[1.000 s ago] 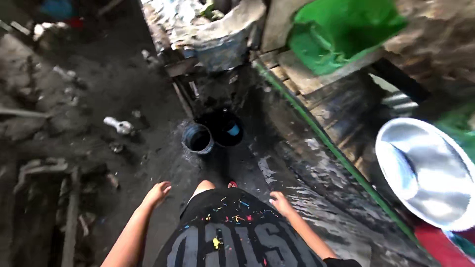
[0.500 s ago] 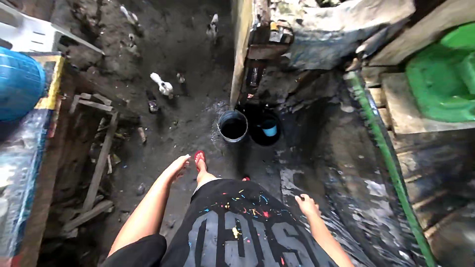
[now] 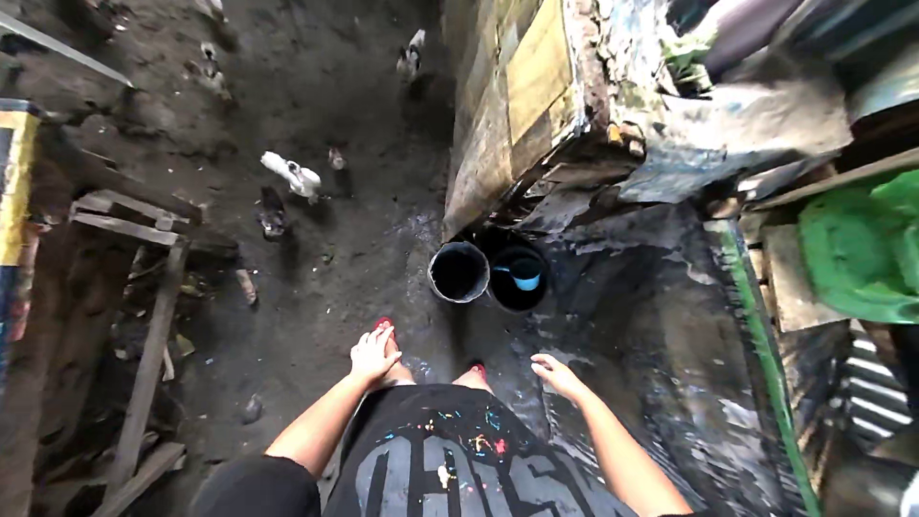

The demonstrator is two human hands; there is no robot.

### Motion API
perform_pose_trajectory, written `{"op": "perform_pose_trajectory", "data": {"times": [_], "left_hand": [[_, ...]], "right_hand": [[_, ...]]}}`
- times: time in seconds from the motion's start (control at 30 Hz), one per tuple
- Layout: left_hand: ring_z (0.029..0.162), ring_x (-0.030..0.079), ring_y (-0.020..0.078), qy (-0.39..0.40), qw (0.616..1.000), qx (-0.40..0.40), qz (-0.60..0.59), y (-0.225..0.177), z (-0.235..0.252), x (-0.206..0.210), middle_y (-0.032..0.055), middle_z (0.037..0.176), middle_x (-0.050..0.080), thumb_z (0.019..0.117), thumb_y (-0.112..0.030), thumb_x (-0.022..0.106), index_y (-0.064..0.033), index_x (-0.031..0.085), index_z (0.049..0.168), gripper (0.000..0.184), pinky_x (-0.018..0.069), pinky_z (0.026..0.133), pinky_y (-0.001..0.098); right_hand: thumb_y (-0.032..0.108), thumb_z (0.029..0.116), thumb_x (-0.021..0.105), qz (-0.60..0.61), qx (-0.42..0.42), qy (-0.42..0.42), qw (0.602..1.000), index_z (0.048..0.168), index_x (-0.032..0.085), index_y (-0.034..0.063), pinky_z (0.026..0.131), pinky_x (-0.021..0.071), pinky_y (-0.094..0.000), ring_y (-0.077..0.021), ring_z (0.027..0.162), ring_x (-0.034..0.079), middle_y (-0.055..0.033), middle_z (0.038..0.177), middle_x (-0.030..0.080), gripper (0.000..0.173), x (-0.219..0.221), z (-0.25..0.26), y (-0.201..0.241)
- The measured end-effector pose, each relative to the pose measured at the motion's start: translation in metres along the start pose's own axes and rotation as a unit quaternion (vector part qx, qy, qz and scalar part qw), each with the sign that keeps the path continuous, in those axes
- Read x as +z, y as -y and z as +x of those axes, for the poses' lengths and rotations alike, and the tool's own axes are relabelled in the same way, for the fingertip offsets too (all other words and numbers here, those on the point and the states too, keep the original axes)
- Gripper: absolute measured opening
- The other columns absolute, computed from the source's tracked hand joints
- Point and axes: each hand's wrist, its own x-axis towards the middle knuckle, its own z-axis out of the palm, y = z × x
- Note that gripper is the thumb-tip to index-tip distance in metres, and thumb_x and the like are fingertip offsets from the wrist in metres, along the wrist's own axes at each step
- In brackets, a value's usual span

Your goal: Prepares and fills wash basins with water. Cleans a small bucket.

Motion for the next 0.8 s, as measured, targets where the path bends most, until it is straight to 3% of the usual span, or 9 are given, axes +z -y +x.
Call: {"op": "perform_pose_trajectory", "data": {"times": [0.1, 0.13, 0.23, 0.3, 0.4, 0.47, 0.6, 0.73, 0.8], "left_hand": [[0.149, 0.032, 0.0421, -0.073, 0.988, -0.118, -0.076, -0.007, 0.014, 0.001, 0.0158, 0.159, 0.042, 0.1012, -0.044, 0.057, -0.0203, 0.048, 0.153, 0.058, 0.0359, 0.111, 0.0659], [0.149, 0.032, 0.043, -0.084, 0.985, -0.127, -0.085, -0.008, 0.016, 0.003, 0.0177, 0.158, 0.043, 0.1019, -0.045, 0.055, -0.0174, 0.049, 0.152, 0.058, 0.0351, 0.111, 0.0664], [0.151, 0.029, 0.0436, -0.061, 0.998, 0.004, -0.012, 0.001, 0.018, 0.034, 0.0166, 0.158, 0.044, 0.0978, -0.044, 0.062, -0.02, 0.052, 0.15, 0.059, 0.0255, 0.117, 0.0672], [0.152, 0.028, 0.0411, -0.027, 0.998, 0.052, 0.03, 0.0, 0.013, 0.059, 0.0122, 0.16, 0.043, 0.0972, -0.047, 0.063, -0.0261, 0.053, 0.151, 0.058, 0.0173, 0.12, 0.0685], [0.152, 0.028, 0.0414, -0.068, 0.998, -0.003, 0.015, -0.012, 0.001, 0.107, 0.0111, 0.159, 0.045, 0.0977, -0.049, 0.061, -0.0251, 0.057, 0.148, 0.056, 0.0119, 0.119, 0.0725], [0.15, 0.032, 0.0459, -0.157, 0.986, -0.06, -0.008, -0.014, -0.009, 0.144, 0.0145, 0.156, 0.048, 0.0988, -0.05, 0.057, -0.0208, 0.059, 0.146, 0.055, 0.0129, 0.116, 0.0766], [0.146, 0.04, 0.0437, -0.261, 0.965, -0.029, -0.017, -0.015, -0.001, 0.199, 0.0126, 0.15, 0.055, 0.0984, -0.051, 0.047, -0.0198, 0.064, 0.138, 0.054, 0.0173, 0.113, 0.0785], [0.146, 0.041, 0.0428, -0.214, 0.975, -0.052, -0.02, -0.023, 0.005, 0.218, 0.0171, 0.152, 0.052, 0.0974, -0.045, 0.056, -0.0178, 0.064, 0.14, 0.051, 0.0151, 0.115, 0.0774], [0.152, 0.03, 0.0431, -0.159, 0.98, -0.118, -0.033, -0.024, 0.006, 0.217, 0.0195, 0.159, 0.042, 0.1002, -0.046, 0.056, -0.0192, 0.055, 0.149, 0.056, 0.008, 0.119, 0.0749]], "right_hand": [[0.039, 0.113, 0.032, 0.35, 0.048, -0.02, 0.935, 0.155, 0.037, 0.0136, 0.098, 0.0553, -0.0487, -0.0302, 0.125, 0.063, -0.0145, 0.148, 0.055, 0.05, 0.0, 0.001, 0.029], [0.041, 0.1131, 0.03, 0.382, 0.042, -0.04, 0.922, 0.155, 0.036, 0.0131, 0.098, 0.0554, -0.0491, -0.0304, 0.125, 0.063, -0.0153, 0.146, 0.056, 0.051, -0.002, 0.008, 0.034], [0.025, 0.1077, 0.054, 0.091, 0.01, -0.07, 0.993, 0.146, 0.048, -0.0006, 0.105, 0.0503, -0.0482, -0.0326, 0.127, 0.06, -0.0227, 0.142, 0.057, 0.046, -0.009, 0.046, 0.032], [0.03, 0.1032, 0.063, -0.039, 0.025, -0.004, 0.999, 0.141, 0.056, 0.0037, 0.107, 0.0491, -0.0499, -0.0334, 0.127, 0.06, -0.0221, 0.141, 0.059, 0.046, -0.004, 0.078, 0.03], [0.035, 0.1085, 0.052, 0.023, 0.096, 0.067, 0.993, 0.144, 0.05, 0.0094, 0.094, 0.0538, -0.0479, -0.0311, 0.116, 0.065, -0.0186, 0.138, 0.059, 0.044, 0.01, 0.125, 0.048], [0.034, 0.1072, 0.055, -0.072, 0.058, 0.086, 0.992, 0.142, 0.054, 0.0064, 0.101, 0.0514, -0.0495, -0.0315, 0.122, 0.063, -0.0197, 0.139, 0.06, 0.044, 0.022, 0.166, 0.053], [0.027, 0.1007, 0.066, -0.312, -0.045, 0.099, 0.944, 0.14, 0.058, 0.0043, 0.114, 0.0427, -0.0525, -0.0348, 0.134, 0.055, -0.0222, 0.142, 0.058, 0.046, 0.042, 0.242, 0.076], [0.021, 0.0955, 0.07, -0.418, -0.057, 0.098, 0.901, 0.144, 0.056, 0.011, 0.108, 0.0467, -0.0585, -0.0373, 0.135, 0.054, -0.0189, 0.147, 0.054, 0.052, 0.078, 0.311, 0.091], [0.023, 0.0927, 0.073, -0.453, -0.06, 0.087, 0.885, 0.147, 0.053, 0.0108, 0.11, 0.0437, -0.0613, -0.0383, 0.137, 0.052, -0.019, 0.15, 0.052, 0.059, 0.098, 0.34, 0.089]]}}
